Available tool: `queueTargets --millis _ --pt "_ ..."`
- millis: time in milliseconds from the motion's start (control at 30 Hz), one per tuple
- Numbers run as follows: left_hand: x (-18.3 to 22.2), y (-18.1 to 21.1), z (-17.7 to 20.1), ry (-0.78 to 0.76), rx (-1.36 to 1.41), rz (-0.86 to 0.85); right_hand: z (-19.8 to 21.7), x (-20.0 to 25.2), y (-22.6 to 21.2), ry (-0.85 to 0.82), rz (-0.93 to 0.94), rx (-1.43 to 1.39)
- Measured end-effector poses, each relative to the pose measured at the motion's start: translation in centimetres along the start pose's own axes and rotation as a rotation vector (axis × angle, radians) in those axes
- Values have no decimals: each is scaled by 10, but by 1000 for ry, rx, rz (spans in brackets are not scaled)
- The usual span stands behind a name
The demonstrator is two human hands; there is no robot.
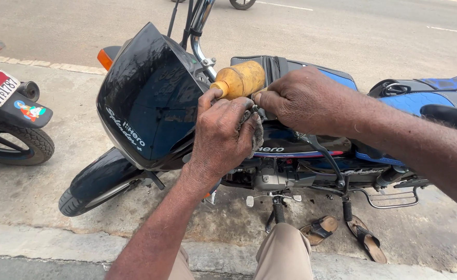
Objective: The recorder is lubricating the accelerator cable of a motorcycle using oil from a small bottle and a cloth.
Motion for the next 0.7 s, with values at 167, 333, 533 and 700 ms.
queueTargets --millis 167,333,533,700 --pt "0 0 0 -18 -3 -1 -2 0 4 254 482 511" --pt "-2 2 -2 -33 -10 1 21 15 -21 143 264 483" --pt "-3 8 -8 -26 -37 0 21 5 -8 -46 1 342" --pt "-1 6 -16 -2 -40 -4 4 -12 21 -181 -176 298"
Point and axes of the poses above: each hand's wrist, its own x-axis away from the middle knuckle, its own z-axis out of the back of the hand, y = z × x, the point moved 4 cm from there along -x, towards the middle knuckle, and after that the axes turned 9 degrees about -y, right-handed, at the moved point
